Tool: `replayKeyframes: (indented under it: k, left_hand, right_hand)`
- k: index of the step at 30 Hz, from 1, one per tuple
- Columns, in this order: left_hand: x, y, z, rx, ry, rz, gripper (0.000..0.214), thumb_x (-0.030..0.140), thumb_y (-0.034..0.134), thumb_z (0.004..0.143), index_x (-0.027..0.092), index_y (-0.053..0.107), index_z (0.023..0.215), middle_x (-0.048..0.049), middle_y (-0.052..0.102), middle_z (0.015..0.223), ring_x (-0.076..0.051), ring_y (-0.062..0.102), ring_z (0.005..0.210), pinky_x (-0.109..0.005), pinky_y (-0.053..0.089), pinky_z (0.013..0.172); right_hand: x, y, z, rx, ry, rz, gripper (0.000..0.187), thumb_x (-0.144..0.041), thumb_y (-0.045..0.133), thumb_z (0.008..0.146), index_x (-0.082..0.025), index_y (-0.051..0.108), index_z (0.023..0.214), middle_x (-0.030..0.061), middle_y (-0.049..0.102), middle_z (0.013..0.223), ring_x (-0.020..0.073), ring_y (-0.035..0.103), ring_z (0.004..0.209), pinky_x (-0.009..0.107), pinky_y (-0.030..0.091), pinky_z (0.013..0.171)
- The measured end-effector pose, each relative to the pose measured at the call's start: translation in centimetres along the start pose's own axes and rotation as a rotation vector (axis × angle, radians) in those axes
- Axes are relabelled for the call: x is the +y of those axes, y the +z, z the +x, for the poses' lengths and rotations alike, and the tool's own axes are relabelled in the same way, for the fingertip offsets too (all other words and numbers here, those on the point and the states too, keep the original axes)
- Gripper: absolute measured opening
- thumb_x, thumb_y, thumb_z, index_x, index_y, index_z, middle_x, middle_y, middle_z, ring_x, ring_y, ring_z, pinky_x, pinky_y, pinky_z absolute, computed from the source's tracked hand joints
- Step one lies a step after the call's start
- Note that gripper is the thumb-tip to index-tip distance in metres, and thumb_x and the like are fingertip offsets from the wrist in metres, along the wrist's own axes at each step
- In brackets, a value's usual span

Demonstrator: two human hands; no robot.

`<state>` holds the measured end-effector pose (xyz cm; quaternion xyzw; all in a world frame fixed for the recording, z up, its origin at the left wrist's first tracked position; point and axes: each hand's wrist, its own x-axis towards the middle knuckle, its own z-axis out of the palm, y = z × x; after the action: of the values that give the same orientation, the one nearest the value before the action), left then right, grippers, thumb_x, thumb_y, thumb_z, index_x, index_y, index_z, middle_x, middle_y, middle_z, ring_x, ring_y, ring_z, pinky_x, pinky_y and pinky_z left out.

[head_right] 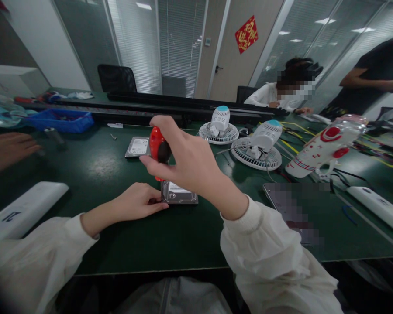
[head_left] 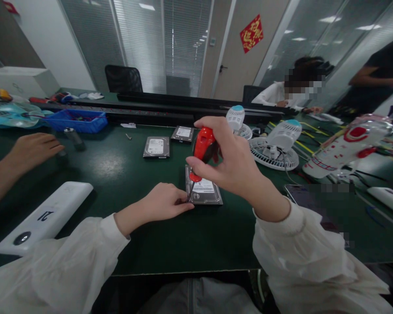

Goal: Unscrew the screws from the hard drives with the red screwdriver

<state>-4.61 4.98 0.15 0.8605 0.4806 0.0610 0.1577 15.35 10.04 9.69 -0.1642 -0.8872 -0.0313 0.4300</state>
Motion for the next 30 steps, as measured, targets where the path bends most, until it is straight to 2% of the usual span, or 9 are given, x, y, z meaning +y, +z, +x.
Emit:
replayKeyframes:
  k: [4,11,13,16,18,21,25,27,30]
  left_hand:
    - [0.1,-0.1,0.1,-0.005,-0.011,0.020,0.045,0.051,0.055,0.106,0.021,0.064,0.073,-0.0009,0.066,0.067,-0.018,0.060,0.062,-0.030,0.028,0.059]
    - [0.1,0.0,0.1,0.010,0.005,0.004,0.045,0.050,0.055,0.106,0.021,0.063,0.072,-0.0001,0.064,0.065,-0.018,0.059,0.060,-0.030,0.028,0.058]
    - [0.1,0.0,0.1,0.003,0.004,-0.009,0.045,0.050,0.055,0.106,0.021,0.063,0.072,0.0001,0.064,0.066,-0.017,0.059,0.059,-0.030,0.028,0.058]
    - [0.2,-0.2,0.1,-0.007,0.002,-0.019,0.046,0.050,0.054,0.106,0.020,0.061,0.071,0.0006,0.062,0.065,-0.016,0.057,0.058,-0.030,0.029,0.058]
    - [0.2,-0.2,0.1,-0.004,0.001,-0.010,0.046,0.050,0.055,0.105,0.020,0.060,0.070,0.0008,0.061,0.064,-0.016,0.056,0.058,-0.030,0.029,0.058]
    - [0.1,0.0,0.1,0.007,0.003,-0.001,0.046,0.050,0.055,0.105,0.021,0.061,0.070,0.0005,0.062,0.064,-0.017,0.057,0.058,-0.030,0.029,0.058]
    - [-0.1,0.2,0.1,0.016,0.012,-0.008,0.046,0.052,0.055,0.105,0.021,0.064,0.072,0.0001,0.065,0.065,-0.017,0.059,0.059,-0.030,0.030,0.058]
    - [-0.1,0.2,0.1,0.016,0.010,-0.007,0.046,0.052,0.056,0.105,0.021,0.064,0.072,0.0001,0.065,0.065,-0.017,0.059,0.059,-0.030,0.030,0.058]
    - [0.1,0.0,0.1,0.009,0.005,-0.001,0.045,0.051,0.056,0.105,0.021,0.063,0.072,0.0002,0.064,0.065,-0.017,0.058,0.059,-0.030,0.029,0.058]
  right_hand:
    - [0.0,-0.8,0.6,0.082,0.050,-0.076,0.031,-0.049,0.069,0.098,-0.022,0.069,0.114,0.0007,0.069,0.081,0.0155,0.062,0.068,0.030,0.047,0.063]
    - [0.5,-1.9,0.8,-0.010,0.007,0.042,0.035,-0.028,0.058,0.098,-0.019,0.070,0.129,-0.0011,0.067,0.081,0.0133,0.058,0.063,0.029,0.048,0.063]
    - [0.6,-1.6,0.8,-0.023,0.024,0.069,0.026,-0.033,0.058,0.100,-0.020,0.070,0.120,-0.0027,0.063,0.077,0.0115,0.053,0.060,0.028,0.046,0.060]
    - [0.6,-1.2,0.9,0.052,0.058,0.094,0.021,-0.042,0.068,0.097,-0.021,0.068,0.097,-0.0041,0.060,0.073,0.0099,0.049,0.058,0.026,0.044,0.059]
    - [0.5,-1.0,1.0,0.094,0.071,0.123,0.019,-0.039,0.072,0.095,-0.020,0.068,0.091,-0.0029,0.064,0.075,0.0103,0.052,0.061,0.027,0.046,0.061]
    - [0.5,-1.2,1.0,0.085,0.061,0.158,0.010,-0.025,0.066,0.093,-0.018,0.074,0.095,0.0017,0.073,0.087,0.0135,0.061,0.071,0.030,0.052,0.069]
    - [0.5,-1.1,1.0,0.042,-0.002,0.168,0.034,-0.016,0.052,0.093,-0.017,0.076,0.116,0.0066,0.079,0.109,0.0192,0.071,0.092,0.037,0.057,0.083]
    - [0.4,-1.0,0.9,0.023,-0.022,0.153,0.037,-0.018,0.049,0.097,-0.019,0.074,0.125,0.0071,0.079,0.117,0.0212,0.071,0.099,0.040,0.057,0.089]
    - [0.2,-0.8,1.0,0.050,-0.030,0.141,0.027,-0.030,0.057,0.103,-0.020,0.074,0.120,0.0065,0.079,0.112,0.0210,0.071,0.096,0.040,0.058,0.090]
